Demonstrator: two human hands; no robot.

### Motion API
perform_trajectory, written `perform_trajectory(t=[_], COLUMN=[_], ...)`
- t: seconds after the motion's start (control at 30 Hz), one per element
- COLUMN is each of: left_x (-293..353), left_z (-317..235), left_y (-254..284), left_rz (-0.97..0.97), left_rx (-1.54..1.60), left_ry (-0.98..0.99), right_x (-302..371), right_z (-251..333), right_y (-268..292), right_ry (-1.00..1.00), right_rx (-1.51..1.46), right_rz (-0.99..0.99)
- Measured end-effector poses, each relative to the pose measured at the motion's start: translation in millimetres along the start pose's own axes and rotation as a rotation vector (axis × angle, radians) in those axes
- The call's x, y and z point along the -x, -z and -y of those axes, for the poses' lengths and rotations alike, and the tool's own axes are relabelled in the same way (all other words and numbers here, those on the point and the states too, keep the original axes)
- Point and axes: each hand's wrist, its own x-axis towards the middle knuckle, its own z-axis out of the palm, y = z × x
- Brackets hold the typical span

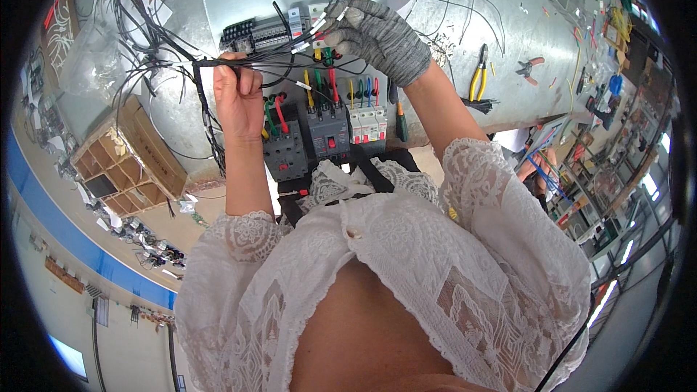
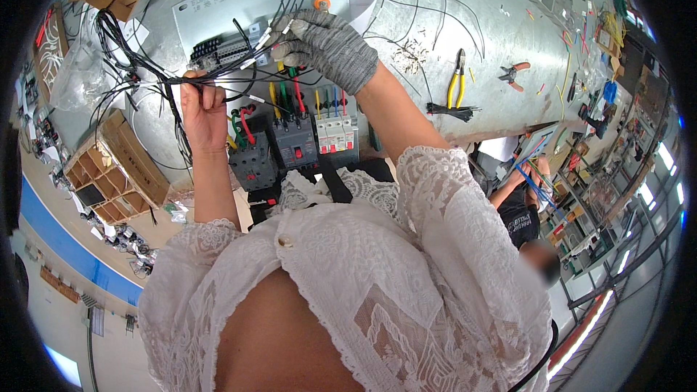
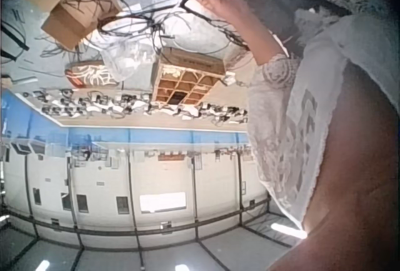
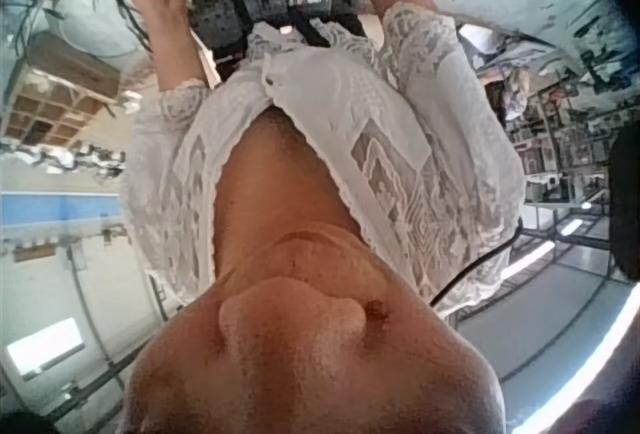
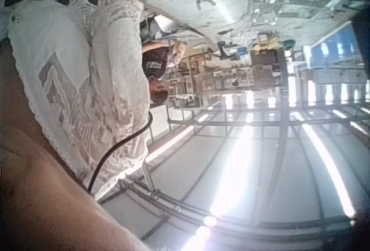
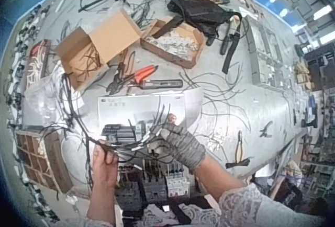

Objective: The person strips insulation from black wires and inserts them into terminals on an electrical control panel. They use pliers and a screwdriver to secure the connections and organize the wires.

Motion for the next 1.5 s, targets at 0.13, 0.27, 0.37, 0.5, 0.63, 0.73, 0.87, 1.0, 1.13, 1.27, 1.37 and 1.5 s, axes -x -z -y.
perform_trajectory(t=[0.13,0.27,0.37,0.5,0.63,0.73,0.87,1.0,1.13,1.27,1.37,1.5], left_x=[0,-1,0,-2,-1,-2,-2,-2,-2,-1,-2,-2], left_z=[1,1,0,1,0,1,1,1,1,1,2,4], left_y=[0,2,3,5,3,5,4,4,3,0,-1,1], left_rz=[0.008,0.023,0.018,0.028,0.015,0.031,0.031,0.031,0.034,0.025,0.024,0.032], left_rx=[-0.001,0.001,0.007,0.012,0.026,0.030,0.022,0.022,0.020,0.022,0.027,0.031], left_ry=[-0.004,-0.003,-0.006,-0.001,0.005,0.002,0.000,0.003,0.001,0.005,0.003,-0.003], right_x=[0,-5,-9,-11,-7,-5,-9,-8,-4,1,11,11], right_z=[5,2,-2,-7,-1,1,-7,-8,-4,-10,-19,-36], right_y=[-8,-15,-14,-10,-15,-16,-6,-3,-9,-7,-11,-7], right_ry=[-0.013,-0.052,-0.056,-0.044,0.001,0.030,0.211,0.228,0.226,0.152,-0.011,-0.046], right_rx=[0.016,0.144,0.184,0.162,0.271,0.327,0.447,0.382,0.391,0.415,0.094,-0.224], right_rz=[-0.030,-0.095,-0.119,-0.140,-0.183,-0.166,-0.065,-0.049,-0.059,-0.152,-0.268,-0.181])
